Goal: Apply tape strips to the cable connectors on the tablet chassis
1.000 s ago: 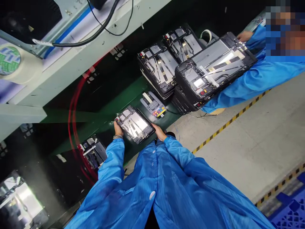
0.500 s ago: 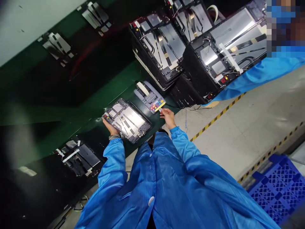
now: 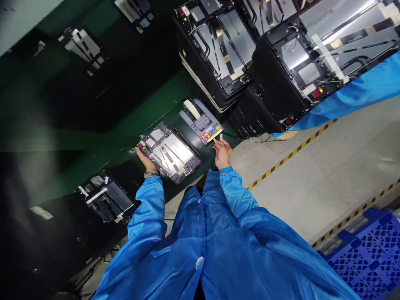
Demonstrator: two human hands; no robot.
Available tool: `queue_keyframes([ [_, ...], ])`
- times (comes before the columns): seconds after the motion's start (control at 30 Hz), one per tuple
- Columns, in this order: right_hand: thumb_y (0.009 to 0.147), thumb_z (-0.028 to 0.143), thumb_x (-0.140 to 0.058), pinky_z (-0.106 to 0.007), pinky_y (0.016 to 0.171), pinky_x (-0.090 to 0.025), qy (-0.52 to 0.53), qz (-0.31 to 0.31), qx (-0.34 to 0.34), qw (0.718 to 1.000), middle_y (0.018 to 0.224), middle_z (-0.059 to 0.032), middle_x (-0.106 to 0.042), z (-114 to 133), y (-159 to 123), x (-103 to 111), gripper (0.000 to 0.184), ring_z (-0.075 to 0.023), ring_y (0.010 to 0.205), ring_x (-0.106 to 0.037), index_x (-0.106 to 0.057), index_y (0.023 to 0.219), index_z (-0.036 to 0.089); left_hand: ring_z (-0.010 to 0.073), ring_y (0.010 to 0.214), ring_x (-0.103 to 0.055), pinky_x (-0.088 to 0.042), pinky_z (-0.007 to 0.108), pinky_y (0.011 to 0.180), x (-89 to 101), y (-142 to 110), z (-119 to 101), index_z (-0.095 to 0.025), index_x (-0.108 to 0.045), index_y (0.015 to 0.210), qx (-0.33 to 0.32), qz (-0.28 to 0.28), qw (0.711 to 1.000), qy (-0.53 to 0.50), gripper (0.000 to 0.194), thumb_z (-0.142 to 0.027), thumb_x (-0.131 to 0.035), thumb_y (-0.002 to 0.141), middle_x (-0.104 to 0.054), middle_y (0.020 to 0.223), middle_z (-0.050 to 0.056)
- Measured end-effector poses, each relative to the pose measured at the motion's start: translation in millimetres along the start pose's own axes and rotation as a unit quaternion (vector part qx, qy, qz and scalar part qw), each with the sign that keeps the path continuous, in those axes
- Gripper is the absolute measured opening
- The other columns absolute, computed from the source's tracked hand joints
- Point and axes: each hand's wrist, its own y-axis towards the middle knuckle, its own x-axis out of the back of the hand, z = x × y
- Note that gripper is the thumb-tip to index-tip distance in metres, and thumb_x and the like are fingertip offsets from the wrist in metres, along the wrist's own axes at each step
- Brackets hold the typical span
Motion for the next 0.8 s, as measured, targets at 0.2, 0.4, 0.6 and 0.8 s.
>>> queue_keyframes([
  [0.2, 0.077, 0.017, -0.076, -0.030, 0.073, -0.063, -0.067, -0.057, 0.077, 0.993, 0.075, 0.0090, -0.068, 9, -38, 25, 0.037, -0.0123, 0.064, -0.065, -0.051, 0.103, 0.027, 0.0257, 0.130, -0.068, -0.052, 0.038, 0.116, 8.3, 2, -2, -0.014, -0.071, 0.125, 0.025, 0.009, 0.999, -0.042, 0.069, -0.071, -0.038, 0.104, -0.078, 0.120, 0.011],
  [0.4, 0.089, 0.033, -0.079, -0.045, 0.121, -0.047, -0.214, 0.230, 0.258, 0.914, 0.125, -0.0075, -0.071, 10, -114, 10, 0.061, -0.0227, 0.121, -0.068, -0.053, 0.144, 0.028, 0.0240, 0.128, -0.070, -0.049, 0.037, 0.119, 5.0, 5, -1, -0.016, -0.073, 0.121, 0.022, -0.008, 0.997, -0.068, 0.063, -0.071, -0.048, 0.102, -0.078, 0.119, 0.009],
  [0.6, 0.092, 0.046, -0.076, -0.050, 0.127, -0.039, -0.257, 0.380, 0.180, 0.870, 0.146, -0.0094, -0.060, -3, -74, -38, 0.085, -0.0266, 0.139, -0.057, -0.034, 0.165, 0.031, 0.0264, 0.121, -0.073, -0.057, 0.038, 0.110, -4.2, 7, -7, -0.016, -0.076, 0.110, 0.028, -0.001, 0.999, -0.022, 0.065, -0.074, -0.050, 0.099, -0.080, 0.109, 0.009],
  [0.8, 0.098, 0.051, -0.068, -0.054, 0.129, -0.036, -0.326, 0.418, 0.205, 0.823, 0.156, -0.0136, -0.050, -15, -93, -15, 0.088, -0.0292, 0.146, -0.051, -0.021, 0.170, 0.030, 0.0309, 0.121, -0.072, -0.060, 0.043, 0.102, 11.7, -4, -39, -0.017, -0.077, 0.103, 0.053, -0.042, 0.993, 0.098, 0.080, -0.083, -0.031, 0.097, -0.079, 0.107, 0.013],
])
